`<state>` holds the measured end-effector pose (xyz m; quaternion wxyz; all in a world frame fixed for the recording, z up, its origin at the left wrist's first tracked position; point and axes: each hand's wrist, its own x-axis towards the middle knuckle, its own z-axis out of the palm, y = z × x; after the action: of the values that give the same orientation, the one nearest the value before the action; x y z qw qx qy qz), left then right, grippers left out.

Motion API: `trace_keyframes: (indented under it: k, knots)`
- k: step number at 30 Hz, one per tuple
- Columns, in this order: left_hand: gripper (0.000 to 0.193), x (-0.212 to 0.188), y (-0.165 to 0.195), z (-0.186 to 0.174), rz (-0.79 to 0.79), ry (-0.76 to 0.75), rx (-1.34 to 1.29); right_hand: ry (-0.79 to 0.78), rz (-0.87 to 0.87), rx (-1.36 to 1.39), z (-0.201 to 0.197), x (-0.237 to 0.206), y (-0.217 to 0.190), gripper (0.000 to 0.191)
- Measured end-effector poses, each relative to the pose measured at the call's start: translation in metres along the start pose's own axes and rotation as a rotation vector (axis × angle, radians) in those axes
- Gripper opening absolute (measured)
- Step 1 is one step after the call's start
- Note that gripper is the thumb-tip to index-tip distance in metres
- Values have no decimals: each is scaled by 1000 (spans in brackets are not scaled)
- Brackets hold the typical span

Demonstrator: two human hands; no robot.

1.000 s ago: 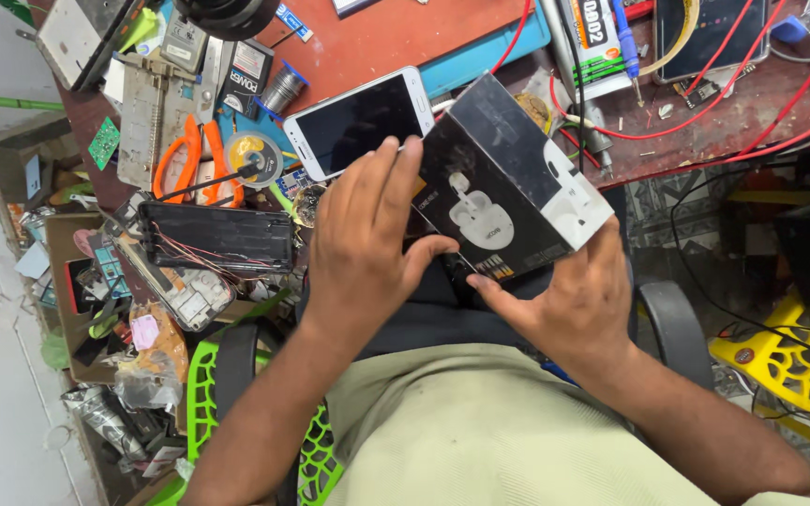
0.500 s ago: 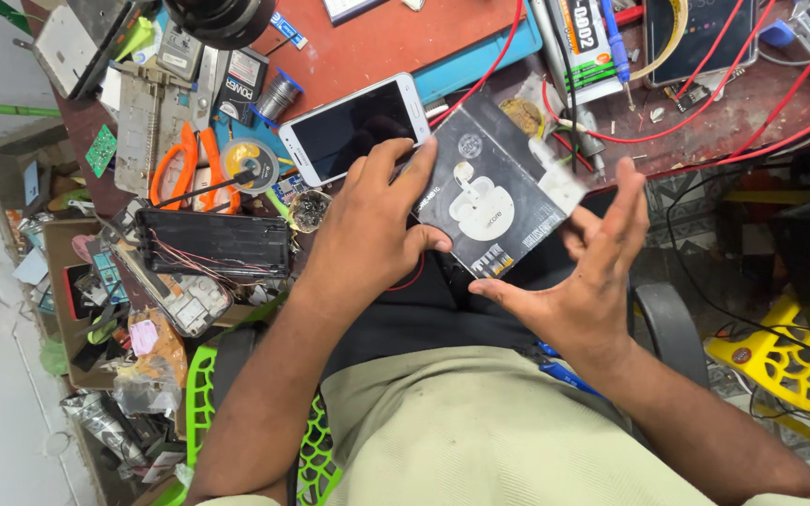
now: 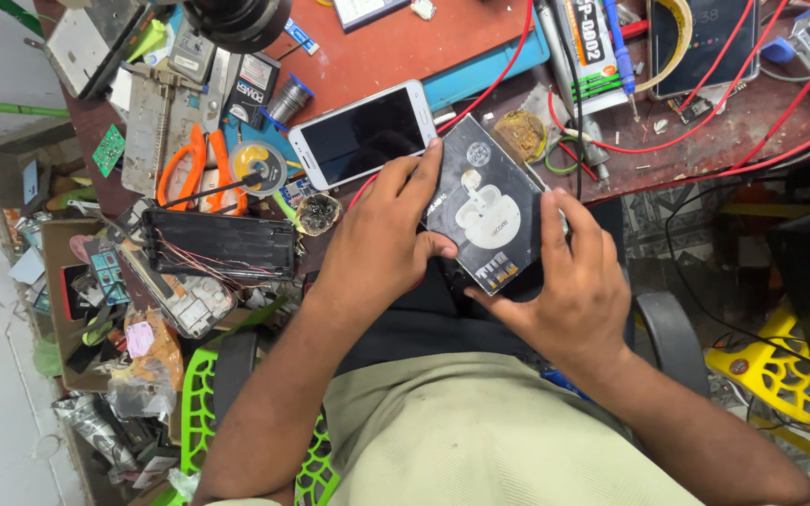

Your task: The person opens a small black box containing a battery and circuit board, then uses a soldering iron to attach red and blue wires to the battery terminals. They close the box and briefly handle a white smartphone and a small blue circuit board.

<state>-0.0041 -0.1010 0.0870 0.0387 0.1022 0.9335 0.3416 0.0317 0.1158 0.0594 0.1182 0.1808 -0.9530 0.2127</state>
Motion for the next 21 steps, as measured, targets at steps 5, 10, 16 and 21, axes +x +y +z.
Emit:
trace_keyframes:
  k: [5, 10, 16, 21]
  knots:
    - [93, -12, -1, 5, 113, 115, 22, 78, -49, -63, -1, -3, -4, 103]
    - [89, -22, -4, 11, 97, 120, 20, 46, -37, -131, -4, -2, -1, 103]
    - [87, -42, 1, 12, 24, 92, 99, 50, -113, -55, -5, -1, -2, 97]
    - [88, -46, -9, 7, 28, 85, 137, -107, -126, 199, 2, 10, 3, 101]
